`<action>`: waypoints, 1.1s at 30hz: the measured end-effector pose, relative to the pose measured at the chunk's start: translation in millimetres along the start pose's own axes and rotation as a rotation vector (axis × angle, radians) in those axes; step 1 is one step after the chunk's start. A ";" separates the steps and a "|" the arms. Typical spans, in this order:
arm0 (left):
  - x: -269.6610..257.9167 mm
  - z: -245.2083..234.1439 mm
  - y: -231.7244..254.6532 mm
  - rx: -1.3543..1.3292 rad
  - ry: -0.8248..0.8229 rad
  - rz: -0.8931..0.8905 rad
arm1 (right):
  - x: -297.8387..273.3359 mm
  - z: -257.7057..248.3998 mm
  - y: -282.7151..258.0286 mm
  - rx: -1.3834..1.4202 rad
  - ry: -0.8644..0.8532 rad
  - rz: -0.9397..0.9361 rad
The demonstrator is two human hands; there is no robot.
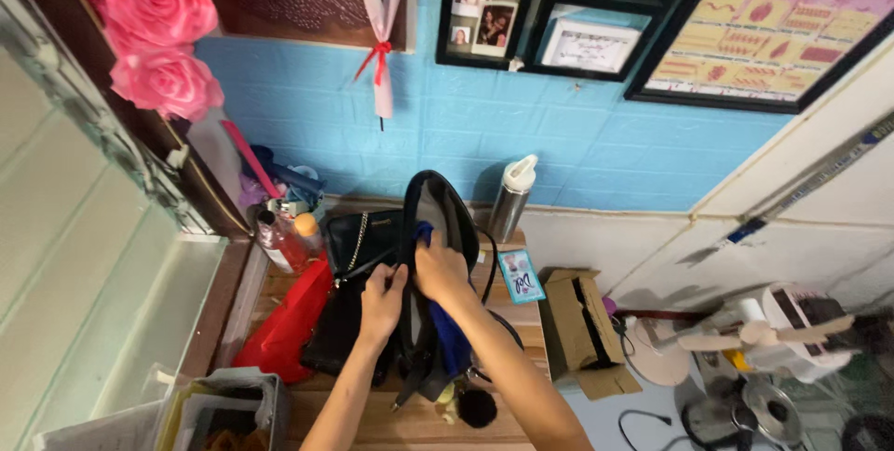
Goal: The person wipes the exterior and interior of a black handbag with a blue cloth. They rotate the bag to clean multiple sides and the inside lining, then place the cloth inside the bag.
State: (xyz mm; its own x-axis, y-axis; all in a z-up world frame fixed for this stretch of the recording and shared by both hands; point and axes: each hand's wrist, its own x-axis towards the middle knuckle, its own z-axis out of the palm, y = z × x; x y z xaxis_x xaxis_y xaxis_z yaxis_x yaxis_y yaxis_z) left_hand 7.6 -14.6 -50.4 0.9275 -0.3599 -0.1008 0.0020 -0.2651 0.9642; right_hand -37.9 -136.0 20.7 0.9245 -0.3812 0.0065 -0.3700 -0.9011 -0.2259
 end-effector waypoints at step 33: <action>-3.8 4.3 -1.0 0.014 0.113 0.078 | 30.5 7.5 12.1 -0.004 -0.015 -0.045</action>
State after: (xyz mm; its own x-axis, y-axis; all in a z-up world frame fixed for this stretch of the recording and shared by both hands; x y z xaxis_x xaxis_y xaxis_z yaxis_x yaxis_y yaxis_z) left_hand 2.4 -16.8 -52.1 0.9609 -0.2769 0.0035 -0.0763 -0.2529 0.9645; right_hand -13.5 -157.0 10.9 0.9416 -0.3367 0.0019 -0.3279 -0.9182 -0.2221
